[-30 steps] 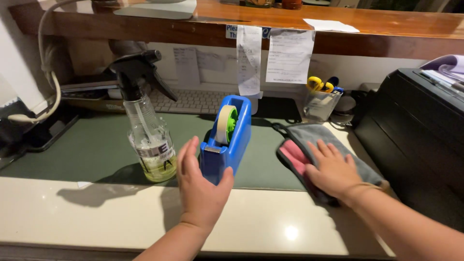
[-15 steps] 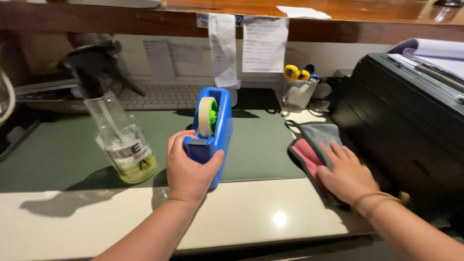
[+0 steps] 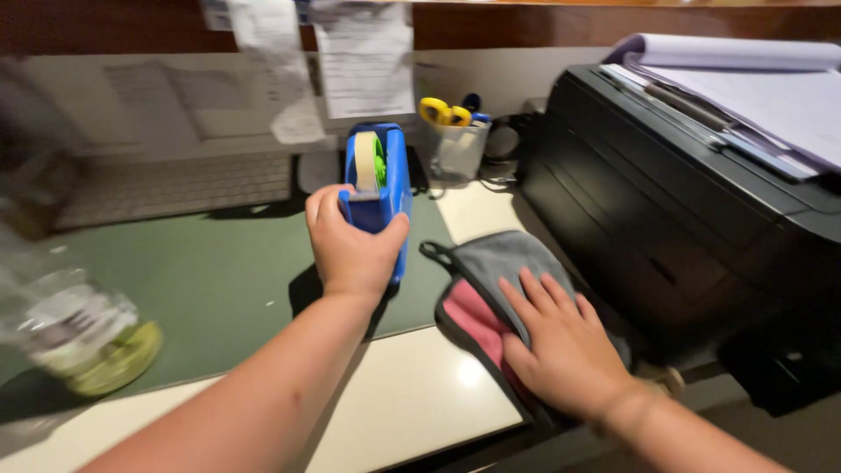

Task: The recorder is cleaning a desk surface, moving items like the keyboard and mouse to wipe underneath with a cloth and spray.

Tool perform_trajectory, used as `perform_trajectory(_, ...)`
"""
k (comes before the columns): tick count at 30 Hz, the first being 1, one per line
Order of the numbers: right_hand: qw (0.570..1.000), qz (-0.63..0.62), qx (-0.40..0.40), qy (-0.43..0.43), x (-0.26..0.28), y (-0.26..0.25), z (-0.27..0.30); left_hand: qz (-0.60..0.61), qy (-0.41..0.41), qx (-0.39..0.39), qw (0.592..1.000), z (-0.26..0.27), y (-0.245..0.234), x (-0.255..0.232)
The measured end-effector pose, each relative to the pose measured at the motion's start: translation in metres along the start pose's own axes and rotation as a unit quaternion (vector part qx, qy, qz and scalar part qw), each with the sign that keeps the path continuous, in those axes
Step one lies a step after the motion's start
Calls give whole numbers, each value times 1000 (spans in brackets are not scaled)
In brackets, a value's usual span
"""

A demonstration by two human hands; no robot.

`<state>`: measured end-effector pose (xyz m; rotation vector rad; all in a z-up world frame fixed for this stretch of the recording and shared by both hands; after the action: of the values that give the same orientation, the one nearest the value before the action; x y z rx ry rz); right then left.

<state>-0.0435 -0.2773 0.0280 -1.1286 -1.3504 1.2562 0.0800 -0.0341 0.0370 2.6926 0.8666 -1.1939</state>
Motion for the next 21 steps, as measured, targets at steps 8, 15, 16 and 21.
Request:
perform_trajectory(8,1000,-16,-17,3,-1,-8,-19,11,7,-2,1000,-37,93,29)
perform_trajectory(15,978,-53,-64,-193,-22,8,7,-11,-4,-28,1000,-29,126,29)
perform_trajectory(16,976,-53,-67,-202,-18,1,-5,-16,-2,-36,999,-30,123,31)
perform_trajectory(21,988,-80,-7,-132,14,-7,-47,22,70,50,996,-37,103,54)
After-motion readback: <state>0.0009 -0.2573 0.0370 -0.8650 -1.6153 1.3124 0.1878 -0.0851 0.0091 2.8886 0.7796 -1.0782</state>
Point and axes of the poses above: each hand's wrist, its own z-axis away from the middle knuckle, its own y-axis out of the palm, x = y × z, the point moved 2 cm from there along -z, towards the middle knuckle, and after that the axes turned 6 degrees about x, right-handed, at the moved point
